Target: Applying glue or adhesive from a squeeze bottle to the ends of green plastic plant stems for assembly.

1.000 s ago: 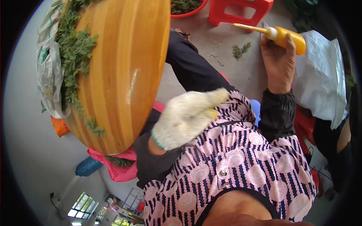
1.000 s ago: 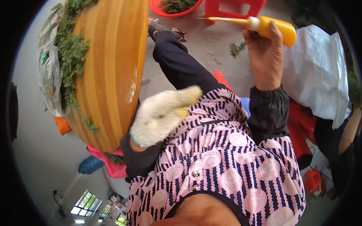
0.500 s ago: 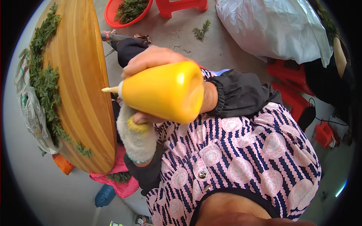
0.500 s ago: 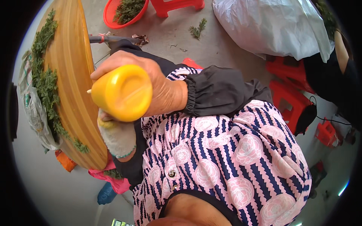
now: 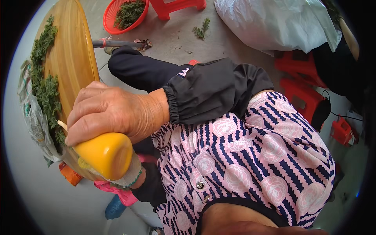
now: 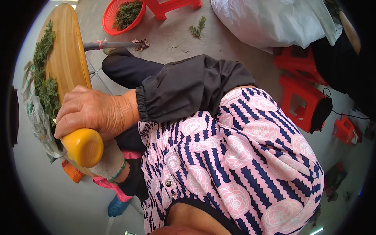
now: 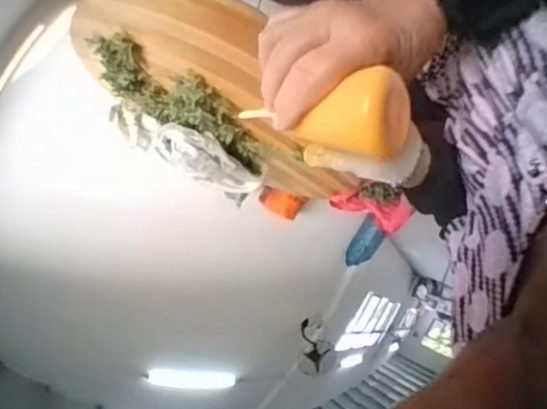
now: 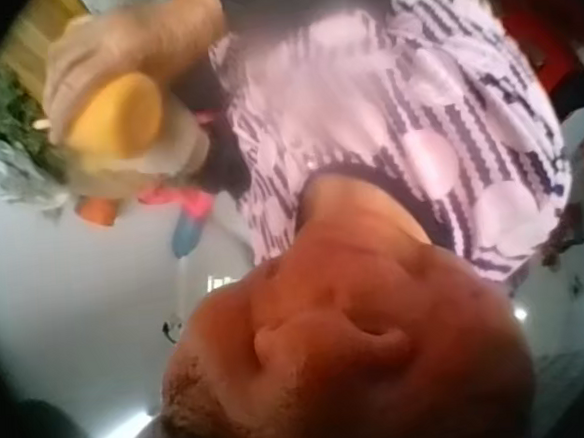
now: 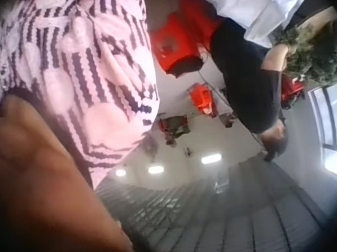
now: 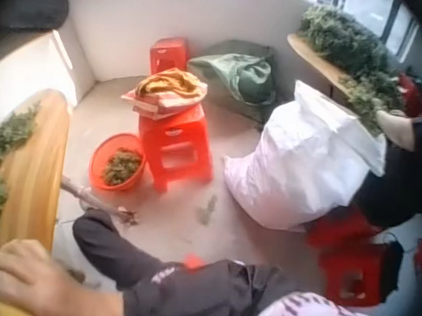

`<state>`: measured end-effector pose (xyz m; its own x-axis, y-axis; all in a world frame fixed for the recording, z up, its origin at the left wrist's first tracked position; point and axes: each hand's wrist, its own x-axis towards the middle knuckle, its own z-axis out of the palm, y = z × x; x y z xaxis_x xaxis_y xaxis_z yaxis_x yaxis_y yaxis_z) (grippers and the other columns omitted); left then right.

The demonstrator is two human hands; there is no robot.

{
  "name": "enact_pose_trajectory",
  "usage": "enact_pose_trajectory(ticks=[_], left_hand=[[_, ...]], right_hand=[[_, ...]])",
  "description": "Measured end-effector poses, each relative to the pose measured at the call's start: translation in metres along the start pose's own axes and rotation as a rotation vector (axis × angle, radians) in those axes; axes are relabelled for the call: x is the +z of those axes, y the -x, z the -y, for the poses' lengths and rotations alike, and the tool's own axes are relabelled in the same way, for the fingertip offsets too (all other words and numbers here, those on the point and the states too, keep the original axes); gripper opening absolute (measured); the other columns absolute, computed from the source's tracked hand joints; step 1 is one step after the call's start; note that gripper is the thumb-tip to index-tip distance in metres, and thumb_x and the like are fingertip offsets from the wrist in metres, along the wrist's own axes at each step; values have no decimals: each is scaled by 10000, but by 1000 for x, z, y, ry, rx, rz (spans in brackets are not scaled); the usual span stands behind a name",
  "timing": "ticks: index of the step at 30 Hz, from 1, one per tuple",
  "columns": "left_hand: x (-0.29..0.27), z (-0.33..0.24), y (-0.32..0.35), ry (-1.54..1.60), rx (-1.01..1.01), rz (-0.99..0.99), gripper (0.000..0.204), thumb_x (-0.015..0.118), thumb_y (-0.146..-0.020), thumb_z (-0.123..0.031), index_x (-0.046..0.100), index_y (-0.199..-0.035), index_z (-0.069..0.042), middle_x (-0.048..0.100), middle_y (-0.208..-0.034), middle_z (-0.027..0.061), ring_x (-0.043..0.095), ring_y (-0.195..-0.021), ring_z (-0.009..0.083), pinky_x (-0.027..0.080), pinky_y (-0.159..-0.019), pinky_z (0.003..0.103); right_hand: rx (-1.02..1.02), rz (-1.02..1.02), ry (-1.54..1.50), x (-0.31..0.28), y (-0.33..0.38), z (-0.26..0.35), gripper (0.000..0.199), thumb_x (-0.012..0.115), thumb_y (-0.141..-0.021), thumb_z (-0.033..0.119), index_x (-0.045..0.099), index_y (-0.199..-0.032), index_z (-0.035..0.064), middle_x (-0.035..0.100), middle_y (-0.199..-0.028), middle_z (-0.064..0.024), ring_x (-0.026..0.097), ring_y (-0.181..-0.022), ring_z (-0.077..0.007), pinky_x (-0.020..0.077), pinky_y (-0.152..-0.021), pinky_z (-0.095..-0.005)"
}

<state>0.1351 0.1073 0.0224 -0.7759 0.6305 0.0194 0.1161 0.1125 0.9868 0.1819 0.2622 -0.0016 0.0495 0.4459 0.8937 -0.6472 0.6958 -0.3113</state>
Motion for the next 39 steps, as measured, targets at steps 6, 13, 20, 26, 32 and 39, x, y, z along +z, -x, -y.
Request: enact_pose_trajectory(ticks=[6, 13, 20, 26, 32, 39], left_hand=[[4, 15, -8, -173, 53, 10, 482, 500, -1084, -275, 502, -1440, 50, 639, -1265, 117, 648, -1007, 139, 528, -891, 259], [-42, 11, 7, -803, 329, -16, 520, 503, -1085, -311, 498, -1453, 57, 644, -1309, 127, 664, -1062, 153, 528, -932, 270], [-25, -55, -60, -360, 120, -134, 368, 636, -984, -17, 642, -1345, 56, 703, -1295, 134, 668, -1119, 150, 505, -990, 294], [-108, 10, -191, -1114, 165, -343, 542, 684, -920, -68, 563, -1443, 8, 647, -1391, 177, 682, -1133, 218, 504, -1008, 323], [-99, 41, -200, -961, -66, -364, 391, 637, -967, -172, 646, -1354, -112, 729, -1011, 152, 710, -803, 268, 558, -798, 427], [-49, 5, -82, -827, 39, -297, 536, 636, -925, 21, 549, -1454, 26, 679, -1016, 50, 584, -782, 71, 499, -724, 227]], right_hand=[[26, 114, 9, -11, 9, 2, 509, 844, -717, 352, 678, -1172, 194, 689, -1076, 12, 648, -997, -257, 441, -880, -448], [103, 284, -230, -7, -1, 1, 434, 759, -843, 202, 650, -1243, 73, 657, -1140, -103, 646, -992, -321, 491, -864, -422], [544, 311, -33, -27, -40, -35, 589, 847, -817, 45, 596, -1344, -33, 702, -1189, -114, 682, -1050, -174, 557, -918, -325], [992, 7, -395, 18, -20, -77, 361, 826, -852, 8, 685, -1185, 0, 730, -1045, -37, 684, -988, -134, 546, -902, -296], [1094, 1, -353, 13, -5, -77, 292, 823, -848, 10, 705, -1116, 14, 739, -1037, -36, 691, -970, -132, 546, -886, -298], [1051, 1, -289, -3, 1, -89, 194, 768, -920, 54, 723, -1096, -13, 744, -996, -58, 678, -890, -143, 545, -836, -288]])
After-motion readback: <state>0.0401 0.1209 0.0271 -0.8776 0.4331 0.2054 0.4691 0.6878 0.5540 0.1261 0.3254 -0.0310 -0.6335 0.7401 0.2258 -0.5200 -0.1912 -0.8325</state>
